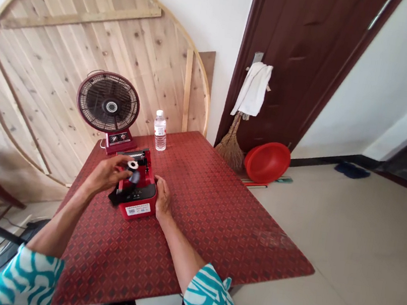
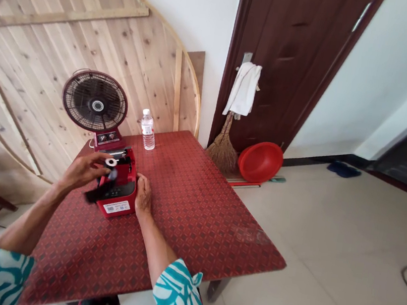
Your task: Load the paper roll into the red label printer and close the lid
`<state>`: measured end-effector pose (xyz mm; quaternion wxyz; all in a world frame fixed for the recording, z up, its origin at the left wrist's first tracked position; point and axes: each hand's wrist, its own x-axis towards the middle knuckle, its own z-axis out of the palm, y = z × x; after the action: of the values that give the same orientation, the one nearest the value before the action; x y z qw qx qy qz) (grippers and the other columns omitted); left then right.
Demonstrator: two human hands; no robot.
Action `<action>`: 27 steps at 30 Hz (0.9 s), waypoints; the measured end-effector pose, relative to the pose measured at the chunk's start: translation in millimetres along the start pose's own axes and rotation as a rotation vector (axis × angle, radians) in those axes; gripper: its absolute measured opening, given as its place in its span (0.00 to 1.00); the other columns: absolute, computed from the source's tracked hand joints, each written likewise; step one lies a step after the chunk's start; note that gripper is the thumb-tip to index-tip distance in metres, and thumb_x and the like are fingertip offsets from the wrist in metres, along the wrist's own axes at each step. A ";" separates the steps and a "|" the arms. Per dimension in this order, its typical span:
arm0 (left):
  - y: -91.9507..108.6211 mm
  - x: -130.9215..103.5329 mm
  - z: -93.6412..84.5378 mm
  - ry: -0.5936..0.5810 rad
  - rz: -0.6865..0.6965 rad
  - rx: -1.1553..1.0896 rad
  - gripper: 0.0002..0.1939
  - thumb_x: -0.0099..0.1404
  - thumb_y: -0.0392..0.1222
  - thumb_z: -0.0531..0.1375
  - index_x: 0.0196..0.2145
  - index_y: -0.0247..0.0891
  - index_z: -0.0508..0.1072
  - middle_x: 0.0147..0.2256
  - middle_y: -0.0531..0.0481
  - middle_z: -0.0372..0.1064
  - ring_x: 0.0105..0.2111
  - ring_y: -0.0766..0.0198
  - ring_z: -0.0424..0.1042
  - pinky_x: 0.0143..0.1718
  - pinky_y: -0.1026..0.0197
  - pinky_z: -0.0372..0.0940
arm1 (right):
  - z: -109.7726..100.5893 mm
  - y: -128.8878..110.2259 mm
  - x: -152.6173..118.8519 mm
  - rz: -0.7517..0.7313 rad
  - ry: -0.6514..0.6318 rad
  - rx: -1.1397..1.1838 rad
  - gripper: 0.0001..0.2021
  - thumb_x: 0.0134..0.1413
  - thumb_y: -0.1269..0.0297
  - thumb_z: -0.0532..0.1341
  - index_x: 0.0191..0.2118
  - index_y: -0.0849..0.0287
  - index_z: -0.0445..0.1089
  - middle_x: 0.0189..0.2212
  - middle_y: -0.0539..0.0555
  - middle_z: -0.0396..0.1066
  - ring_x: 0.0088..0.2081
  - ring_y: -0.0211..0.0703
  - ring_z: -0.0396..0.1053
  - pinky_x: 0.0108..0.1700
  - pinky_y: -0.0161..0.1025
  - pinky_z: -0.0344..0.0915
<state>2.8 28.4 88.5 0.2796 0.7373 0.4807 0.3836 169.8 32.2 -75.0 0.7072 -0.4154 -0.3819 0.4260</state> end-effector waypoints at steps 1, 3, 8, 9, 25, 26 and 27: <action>-3.5 -6.7 -12.3 0.100 -0.006 -0.056 0.20 0.47 0.44 0.69 0.40 0.40 0.76 0.34 0.50 0.77 0.36 0.56 0.74 0.40 0.58 0.67 | -0.1 0.3 -0.1 0.001 -0.001 -0.001 0.19 0.57 0.50 0.54 0.44 0.54 0.75 0.45 0.53 0.76 0.50 0.46 0.70 0.56 0.42 0.62; -17.8 -20.4 -36.2 0.275 -0.045 -0.166 0.24 0.45 0.47 0.70 0.40 0.38 0.73 0.34 0.49 0.76 0.35 0.58 0.75 0.40 0.58 0.68 | -0.6 1.3 -0.3 0.003 -0.004 -0.003 0.19 0.58 0.50 0.54 0.45 0.54 0.74 0.46 0.53 0.76 0.51 0.46 0.70 0.56 0.43 0.62; -79.1 -46.3 -50.1 0.402 -0.256 -0.292 0.27 0.37 0.46 0.73 0.34 0.36 0.69 0.29 0.51 0.74 0.31 0.60 0.74 0.39 0.57 0.69 | -3.4 3.8 1.0 0.005 -0.014 -0.014 0.20 0.57 0.50 0.54 0.46 0.56 0.74 0.48 0.55 0.75 0.52 0.47 0.69 0.56 0.44 0.61; -91.6 -48.9 -43.8 0.401 -0.280 -0.310 0.27 0.35 0.46 0.73 0.33 0.37 0.68 0.28 0.52 0.74 0.31 0.60 0.74 0.38 0.56 0.69 | -4.0 3.8 1.3 0.007 -0.016 -0.018 0.20 0.57 0.50 0.54 0.46 0.56 0.74 0.48 0.55 0.76 0.52 0.48 0.69 0.56 0.44 0.61; -115.2 -4.6 -19.1 0.164 -0.363 0.149 0.19 0.47 0.47 0.68 0.37 0.38 0.76 0.40 0.43 0.78 0.46 0.49 0.74 0.44 0.57 0.66 | -2.3 0.2 0.7 0.010 0.000 -0.008 0.19 0.55 0.50 0.55 0.44 0.55 0.75 0.46 0.53 0.77 0.50 0.48 0.71 0.54 0.43 0.63; -115.2 1.4 -17.1 0.137 -0.369 0.214 0.15 0.47 0.44 0.68 0.35 0.39 0.76 0.37 0.45 0.78 0.45 0.49 0.75 0.42 0.58 0.66 | -2.4 0.0 0.8 0.008 -0.002 -0.012 0.19 0.55 0.50 0.55 0.44 0.55 0.75 0.46 0.53 0.77 0.50 0.48 0.70 0.55 0.44 0.62; -115.6 6.3 -15.1 0.110 -0.368 0.269 0.12 0.47 0.42 0.68 0.32 0.40 0.76 0.34 0.47 0.78 0.43 0.50 0.75 0.41 0.59 0.65 | -2.4 -0.3 0.8 0.009 -0.004 -0.015 0.19 0.55 0.50 0.55 0.44 0.55 0.75 0.47 0.53 0.77 0.51 0.48 0.70 0.56 0.44 0.62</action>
<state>-65.4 78.9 8.3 0.2174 0.6459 0.6684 0.2980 172.3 32.3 -75.5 0.7014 -0.4217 -0.3844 0.4272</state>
